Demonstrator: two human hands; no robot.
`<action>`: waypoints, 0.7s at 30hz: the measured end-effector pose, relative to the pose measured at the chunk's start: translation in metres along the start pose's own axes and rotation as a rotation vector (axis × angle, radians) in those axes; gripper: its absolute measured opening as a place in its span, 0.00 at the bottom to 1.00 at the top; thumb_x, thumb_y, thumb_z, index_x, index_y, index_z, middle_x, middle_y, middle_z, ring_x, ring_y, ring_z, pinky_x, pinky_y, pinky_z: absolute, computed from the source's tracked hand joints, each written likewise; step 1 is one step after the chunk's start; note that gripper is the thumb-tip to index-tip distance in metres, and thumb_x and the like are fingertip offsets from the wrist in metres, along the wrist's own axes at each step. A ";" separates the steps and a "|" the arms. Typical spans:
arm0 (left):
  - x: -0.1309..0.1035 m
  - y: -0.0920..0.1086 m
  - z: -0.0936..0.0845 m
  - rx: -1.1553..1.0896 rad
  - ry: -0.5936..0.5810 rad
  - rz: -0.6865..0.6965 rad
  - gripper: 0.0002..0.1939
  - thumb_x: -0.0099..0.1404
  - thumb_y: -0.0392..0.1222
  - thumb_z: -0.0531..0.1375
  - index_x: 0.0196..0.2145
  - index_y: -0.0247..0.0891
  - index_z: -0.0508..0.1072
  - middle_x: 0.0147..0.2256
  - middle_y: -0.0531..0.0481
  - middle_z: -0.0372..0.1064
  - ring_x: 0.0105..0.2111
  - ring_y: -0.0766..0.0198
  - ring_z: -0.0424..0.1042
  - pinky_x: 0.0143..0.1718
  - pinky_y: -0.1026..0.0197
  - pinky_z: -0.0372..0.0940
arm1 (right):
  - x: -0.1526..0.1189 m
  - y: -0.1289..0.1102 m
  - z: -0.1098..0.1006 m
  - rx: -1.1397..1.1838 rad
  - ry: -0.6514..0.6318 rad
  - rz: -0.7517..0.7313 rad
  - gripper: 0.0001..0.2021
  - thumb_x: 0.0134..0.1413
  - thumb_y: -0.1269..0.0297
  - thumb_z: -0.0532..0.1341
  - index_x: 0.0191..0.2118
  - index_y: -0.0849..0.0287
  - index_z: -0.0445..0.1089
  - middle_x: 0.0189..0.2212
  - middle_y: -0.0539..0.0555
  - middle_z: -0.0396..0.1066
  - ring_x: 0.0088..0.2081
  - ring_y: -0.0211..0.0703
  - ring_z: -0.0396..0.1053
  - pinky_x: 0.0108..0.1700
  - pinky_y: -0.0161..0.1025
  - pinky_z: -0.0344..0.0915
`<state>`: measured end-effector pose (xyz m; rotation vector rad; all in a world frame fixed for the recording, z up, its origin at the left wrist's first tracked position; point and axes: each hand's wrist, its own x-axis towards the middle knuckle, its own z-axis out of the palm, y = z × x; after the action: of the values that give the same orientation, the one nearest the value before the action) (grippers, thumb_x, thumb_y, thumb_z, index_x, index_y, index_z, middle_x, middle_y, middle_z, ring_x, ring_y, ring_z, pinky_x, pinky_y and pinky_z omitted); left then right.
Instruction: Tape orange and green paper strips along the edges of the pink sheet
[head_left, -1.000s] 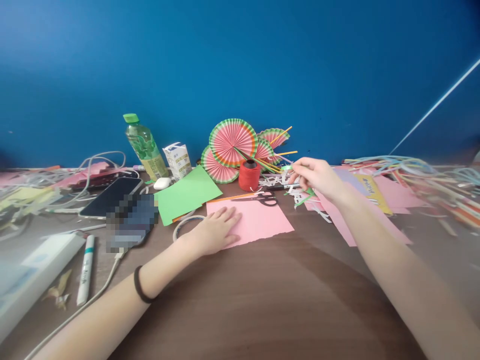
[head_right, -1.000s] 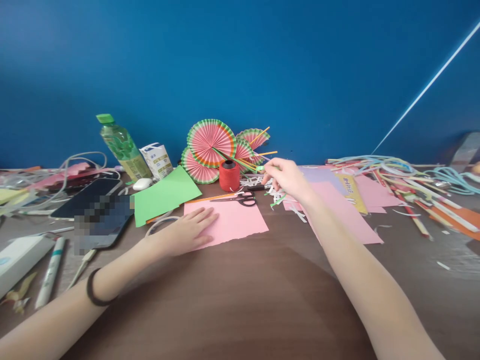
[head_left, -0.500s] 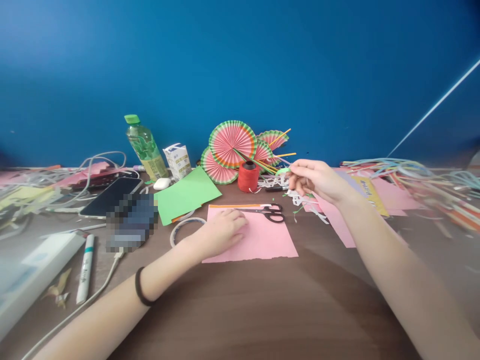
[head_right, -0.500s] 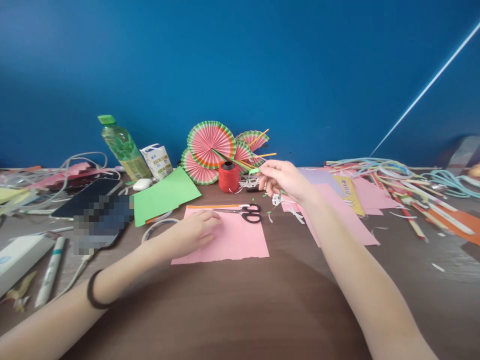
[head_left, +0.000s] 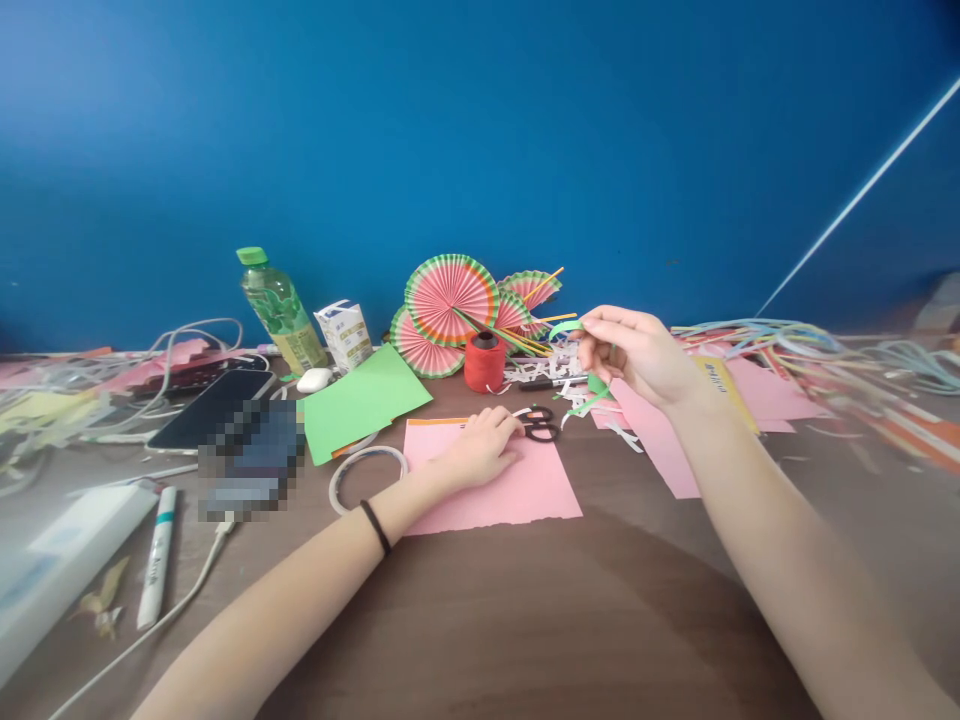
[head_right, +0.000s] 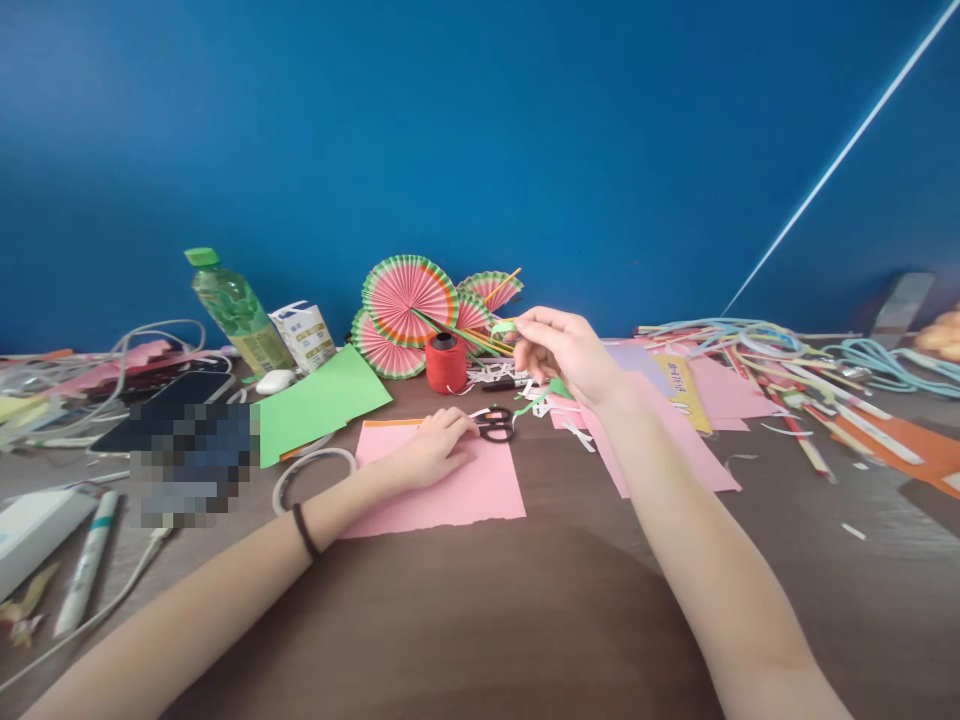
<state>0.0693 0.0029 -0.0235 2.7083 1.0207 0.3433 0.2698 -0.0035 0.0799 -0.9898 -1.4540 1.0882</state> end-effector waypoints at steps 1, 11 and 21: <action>0.002 -0.002 -0.001 -0.003 -0.024 -0.002 0.16 0.60 0.40 0.50 0.47 0.39 0.62 0.47 0.45 0.59 0.45 0.55 0.59 0.45 0.52 0.56 | 0.000 0.000 0.000 0.001 -0.002 -0.002 0.07 0.46 0.62 0.60 0.27 0.60 0.63 0.15 0.48 0.66 0.13 0.31 0.57 0.14 0.31 0.48; 0.018 -0.016 -0.006 -0.097 -0.170 -0.042 0.43 0.48 0.60 0.58 0.57 0.40 0.52 0.59 0.43 0.45 0.58 0.49 0.43 0.56 0.46 0.42 | 0.000 -0.001 0.001 -0.018 -0.010 0.014 0.09 0.45 0.60 0.60 0.26 0.60 0.62 0.15 0.49 0.66 0.14 0.31 0.57 0.15 0.31 0.49; 0.008 -0.012 -0.018 -0.595 0.148 -0.249 0.21 0.60 0.50 0.51 0.48 0.38 0.64 0.50 0.44 0.62 0.51 0.58 0.59 0.53 0.54 0.52 | -0.005 -0.002 0.008 -0.140 -0.168 0.049 0.12 0.47 0.57 0.59 0.25 0.61 0.63 0.19 0.50 0.68 0.15 0.30 0.58 0.17 0.30 0.52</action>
<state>0.0624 0.0188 -0.0088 2.0281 1.0691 0.6832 0.2626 -0.0100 0.0797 -1.0572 -1.6680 1.1400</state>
